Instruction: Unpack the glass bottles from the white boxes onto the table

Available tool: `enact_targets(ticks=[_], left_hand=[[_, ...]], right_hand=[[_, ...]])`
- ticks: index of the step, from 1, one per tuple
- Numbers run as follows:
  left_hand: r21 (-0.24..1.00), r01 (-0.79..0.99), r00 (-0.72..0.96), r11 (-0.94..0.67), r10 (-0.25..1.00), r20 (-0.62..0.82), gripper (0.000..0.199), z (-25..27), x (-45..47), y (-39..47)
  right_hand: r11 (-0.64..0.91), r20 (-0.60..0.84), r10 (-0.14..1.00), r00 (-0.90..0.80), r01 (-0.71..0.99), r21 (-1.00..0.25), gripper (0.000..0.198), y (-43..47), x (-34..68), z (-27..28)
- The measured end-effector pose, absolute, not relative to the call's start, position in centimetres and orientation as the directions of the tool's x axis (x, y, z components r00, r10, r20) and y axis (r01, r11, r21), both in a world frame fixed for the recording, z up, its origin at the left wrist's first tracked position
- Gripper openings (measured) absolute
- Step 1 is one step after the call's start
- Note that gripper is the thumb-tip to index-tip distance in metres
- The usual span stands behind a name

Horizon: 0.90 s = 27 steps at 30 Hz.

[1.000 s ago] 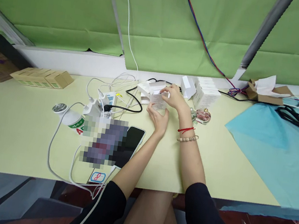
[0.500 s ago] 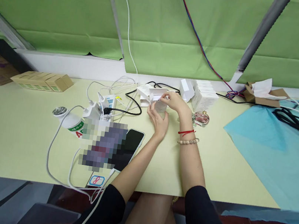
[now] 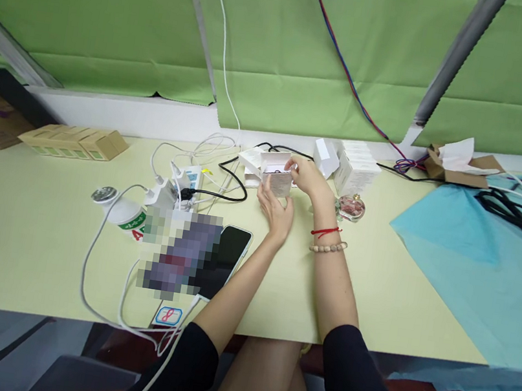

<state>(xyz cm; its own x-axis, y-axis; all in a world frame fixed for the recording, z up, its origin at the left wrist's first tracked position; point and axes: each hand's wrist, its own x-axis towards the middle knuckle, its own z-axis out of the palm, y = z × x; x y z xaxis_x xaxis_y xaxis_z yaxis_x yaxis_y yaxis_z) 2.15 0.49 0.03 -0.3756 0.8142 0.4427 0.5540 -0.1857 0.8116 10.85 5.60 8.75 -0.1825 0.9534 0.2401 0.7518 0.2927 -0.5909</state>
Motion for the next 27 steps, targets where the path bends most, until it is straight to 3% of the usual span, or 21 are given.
enact_targets(ticks=[6,14,21,27], left_hand=[[0.82,0.545,-0.382,-0.175,0.819,0.428,0.066,0.3,2.1,0.4],[0.817,0.546,-0.413,-0.184,0.79,0.454,0.063,0.3,1.8,0.5],[0.808,0.555,-0.419,-0.197,0.773,0.477,0.051,0.3,1.6,0.7],[0.802,0.561,-0.393,-0.203,0.787,0.475,0.042,0.3,1.9,0.4]], right_hand=[[0.291,0.252,0.953,-0.169,0.747,-0.598,0.036,5.9,10.8,8.6],[0.195,0.181,0.978,-0.101,0.74,-0.644,0.02,4.4,11.0,10.0],[0.168,0.206,0.977,-0.061,0.815,-0.555,0.026,3.8,10.7,10.5],[0.243,0.203,0.967,-0.156,0.807,-0.539,0.027,4.3,11.5,10.2]])
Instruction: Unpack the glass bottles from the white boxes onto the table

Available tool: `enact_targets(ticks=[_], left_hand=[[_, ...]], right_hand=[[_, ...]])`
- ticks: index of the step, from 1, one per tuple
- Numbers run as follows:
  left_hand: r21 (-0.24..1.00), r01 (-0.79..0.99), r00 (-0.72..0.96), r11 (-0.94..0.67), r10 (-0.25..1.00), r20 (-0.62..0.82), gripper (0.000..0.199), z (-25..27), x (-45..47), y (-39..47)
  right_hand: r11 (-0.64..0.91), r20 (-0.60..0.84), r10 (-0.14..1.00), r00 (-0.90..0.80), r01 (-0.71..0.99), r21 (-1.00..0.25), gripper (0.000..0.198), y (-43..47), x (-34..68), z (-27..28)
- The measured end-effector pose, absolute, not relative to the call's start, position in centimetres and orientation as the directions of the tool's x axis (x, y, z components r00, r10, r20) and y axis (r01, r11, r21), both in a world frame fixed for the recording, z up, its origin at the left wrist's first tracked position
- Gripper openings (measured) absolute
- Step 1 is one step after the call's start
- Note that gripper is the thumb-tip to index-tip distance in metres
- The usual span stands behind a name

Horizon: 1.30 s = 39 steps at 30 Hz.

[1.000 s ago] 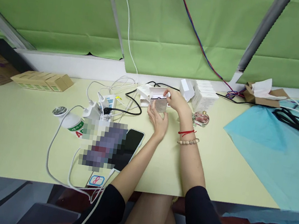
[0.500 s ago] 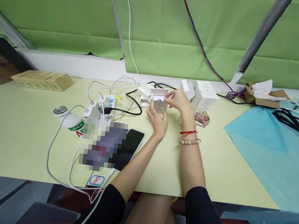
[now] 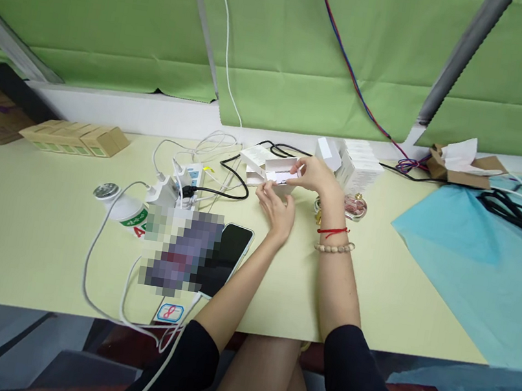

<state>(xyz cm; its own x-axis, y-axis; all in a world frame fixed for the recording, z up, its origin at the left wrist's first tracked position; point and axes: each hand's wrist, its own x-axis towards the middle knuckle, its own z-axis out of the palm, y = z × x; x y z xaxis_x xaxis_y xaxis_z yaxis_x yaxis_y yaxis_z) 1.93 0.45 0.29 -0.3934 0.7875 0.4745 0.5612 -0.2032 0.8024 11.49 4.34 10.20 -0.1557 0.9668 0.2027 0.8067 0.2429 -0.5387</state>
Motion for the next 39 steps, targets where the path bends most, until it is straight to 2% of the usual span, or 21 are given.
enact_targets(ticks=[4,13,21,26,34,39], left_hand=[[0.792,0.573,-0.36,-0.21,0.804,0.473,0.044,0.1,2.2,0.3],[0.825,0.521,-0.408,-0.218,0.786,0.465,0.059,-0.1,2.0,0.5],[0.846,0.388,-0.476,-0.366,0.706,0.524,0.058,-0.8,2.0,1.3],[0.86,0.359,-0.485,-0.362,0.715,0.503,0.059,-0.9,2.0,1.5],[0.855,0.373,-0.483,-0.359,0.712,0.51,0.056,-0.9,2.0,1.4],[0.864,0.379,-0.478,-0.331,0.73,0.489,0.048,-0.9,2.1,1.3]], right_hand=[[0.318,0.178,0.947,-0.267,0.718,-0.618,0.025,4.6,11.2,9.9],[0.339,0.194,0.941,-0.279,0.774,-0.535,0.019,4.5,10.2,9.7],[0.315,0.292,0.934,-0.206,0.861,-0.399,0.021,4.5,9.3,9.5],[0.38,0.332,0.91,-0.249,0.823,-0.423,0.026,5.3,9.5,8.7],[0.389,0.332,0.909,-0.252,0.799,-0.458,0.026,5.4,9.7,8.5],[0.433,0.415,0.874,-0.252,0.791,-0.432,0.025,5.9,9.8,8.0]])
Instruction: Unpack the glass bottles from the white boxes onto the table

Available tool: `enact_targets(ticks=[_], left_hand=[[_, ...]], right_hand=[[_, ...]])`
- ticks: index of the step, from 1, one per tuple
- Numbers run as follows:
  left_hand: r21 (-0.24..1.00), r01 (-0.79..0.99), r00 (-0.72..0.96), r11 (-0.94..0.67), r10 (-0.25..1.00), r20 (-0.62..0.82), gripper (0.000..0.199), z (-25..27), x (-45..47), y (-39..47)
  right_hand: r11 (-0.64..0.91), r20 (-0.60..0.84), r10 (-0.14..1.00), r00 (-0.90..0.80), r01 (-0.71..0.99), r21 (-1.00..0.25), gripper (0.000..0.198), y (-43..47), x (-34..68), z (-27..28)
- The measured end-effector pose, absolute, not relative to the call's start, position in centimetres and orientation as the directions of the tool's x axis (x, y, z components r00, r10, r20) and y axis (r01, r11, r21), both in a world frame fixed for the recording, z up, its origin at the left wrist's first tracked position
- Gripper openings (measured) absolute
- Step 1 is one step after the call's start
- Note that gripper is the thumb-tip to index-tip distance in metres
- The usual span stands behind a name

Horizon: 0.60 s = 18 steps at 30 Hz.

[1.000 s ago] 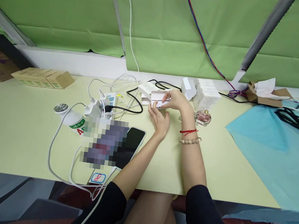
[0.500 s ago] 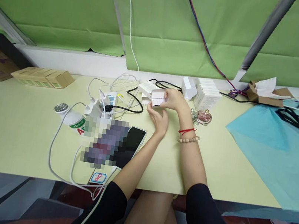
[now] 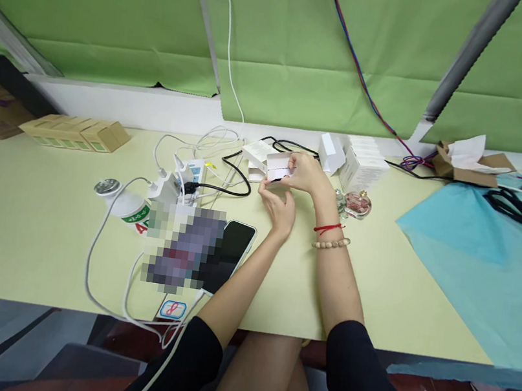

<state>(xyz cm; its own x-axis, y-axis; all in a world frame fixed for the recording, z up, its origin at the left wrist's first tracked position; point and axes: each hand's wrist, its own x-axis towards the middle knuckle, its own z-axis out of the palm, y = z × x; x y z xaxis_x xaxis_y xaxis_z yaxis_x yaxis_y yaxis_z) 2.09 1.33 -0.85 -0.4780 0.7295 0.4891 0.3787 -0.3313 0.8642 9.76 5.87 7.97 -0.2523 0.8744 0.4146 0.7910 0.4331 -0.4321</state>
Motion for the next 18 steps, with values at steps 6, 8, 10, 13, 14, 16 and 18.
enact_targets(ticks=[6,8,10,13,14,16,18], left_hand=[[0.844,0.433,-0.411,-0.318,0.763,0.499,0.042,-0.6,2.09,1.07],[0.84,0.448,-0.4,-0.307,0.772,0.495,0.042,-0.49,2.03,0.97],[0.835,0.457,-0.399,-0.307,0.768,0.501,0.044,-0.42,1.98,0.88],[0.825,0.465,-0.399,-0.322,0.755,0.519,0.048,-0.35,1.93,0.75],[0.826,0.463,-0.404,-0.321,0.753,0.519,0.049,-0.33,1.92,0.73],[0.835,0.453,-0.416,-0.313,0.754,0.508,0.05,-0.3,1.9,0.72],[0.842,0.444,-0.42,-0.307,0.759,0.498,0.048,-0.32,1.88,0.78]], right_hand=[[0.42,0.443,0.869,-0.222,0.802,-0.424,0.023,5.53,9.58,8.16],[0.383,0.403,0.894,-0.196,0.803,-0.457,0.024,5.28,9.46,8.43],[0.352,0.357,0.916,-0.185,0.798,-0.49,0.027,5.08,9.38,8.66],[0.34,0.328,0.927,-0.184,0.783,-0.521,0.025,5.05,9.41,8.77],[0.346,0.337,0.923,-0.183,0.776,-0.527,0.022,5.11,9.47,8.74],[0.373,0.377,0.908,-0.183,0.762,-0.529,0.015,5.27,9.65,8.61],[0.403,0.423,0.887,-0.184,0.754,-0.518,0.015,5.41,9.87,8.48]])
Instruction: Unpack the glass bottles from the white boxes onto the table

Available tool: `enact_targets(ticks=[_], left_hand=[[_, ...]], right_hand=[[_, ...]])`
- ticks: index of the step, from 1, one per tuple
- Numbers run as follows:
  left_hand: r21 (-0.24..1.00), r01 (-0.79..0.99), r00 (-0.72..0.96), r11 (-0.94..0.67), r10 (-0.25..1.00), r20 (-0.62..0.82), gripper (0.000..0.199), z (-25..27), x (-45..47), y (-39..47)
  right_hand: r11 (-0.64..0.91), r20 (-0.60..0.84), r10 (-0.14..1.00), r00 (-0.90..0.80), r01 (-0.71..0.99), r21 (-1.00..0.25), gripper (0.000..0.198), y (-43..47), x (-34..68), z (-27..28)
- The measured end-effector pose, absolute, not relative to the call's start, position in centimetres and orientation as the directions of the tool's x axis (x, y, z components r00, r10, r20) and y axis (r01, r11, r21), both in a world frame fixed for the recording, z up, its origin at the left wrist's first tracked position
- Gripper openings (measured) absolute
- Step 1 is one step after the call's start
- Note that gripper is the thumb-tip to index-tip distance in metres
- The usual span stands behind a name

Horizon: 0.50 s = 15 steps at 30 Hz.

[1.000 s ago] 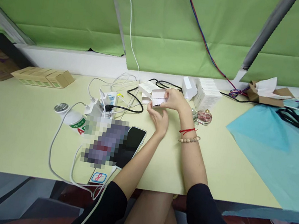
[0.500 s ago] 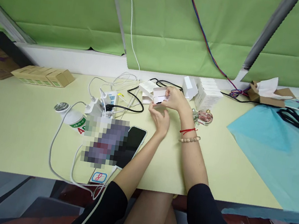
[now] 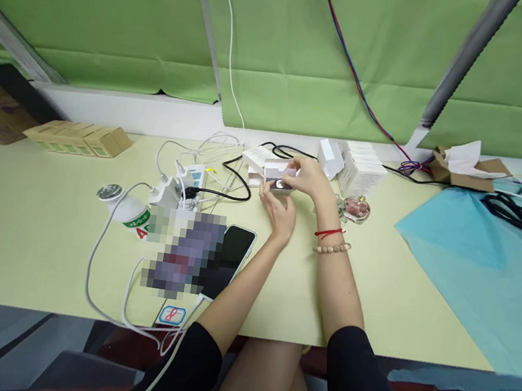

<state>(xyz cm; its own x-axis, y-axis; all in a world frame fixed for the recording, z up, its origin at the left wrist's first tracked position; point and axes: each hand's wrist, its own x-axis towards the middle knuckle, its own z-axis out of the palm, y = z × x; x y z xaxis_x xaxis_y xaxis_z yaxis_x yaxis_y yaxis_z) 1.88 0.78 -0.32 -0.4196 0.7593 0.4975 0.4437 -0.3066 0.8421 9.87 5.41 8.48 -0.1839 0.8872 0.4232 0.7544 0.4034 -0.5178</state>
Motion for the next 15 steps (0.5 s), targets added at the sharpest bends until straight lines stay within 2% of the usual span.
enact_targets(ticks=[5,11,15], left_hand=[[0.825,0.482,-0.38,-0.294,0.779,0.5,0.042,-0.47,1.85,1.0],[0.79,0.545,-0.335,-0.279,0.792,0.511,0.061,-0.51,1.98,0.97],[0.785,0.558,-0.317,-0.268,0.805,0.501,0.059,-0.56,2.06,0.89]], right_hand=[[0.398,0.449,0.879,-0.159,0.763,-0.51,0.022,5.18,10.14,8.59],[0.314,0.519,0.855,-0.015,0.811,-0.494,0.021,4.67,9.54,9.03],[0.3,0.562,0.826,0.043,0.812,-0.502,0.011,4.83,9.24,8.96]])
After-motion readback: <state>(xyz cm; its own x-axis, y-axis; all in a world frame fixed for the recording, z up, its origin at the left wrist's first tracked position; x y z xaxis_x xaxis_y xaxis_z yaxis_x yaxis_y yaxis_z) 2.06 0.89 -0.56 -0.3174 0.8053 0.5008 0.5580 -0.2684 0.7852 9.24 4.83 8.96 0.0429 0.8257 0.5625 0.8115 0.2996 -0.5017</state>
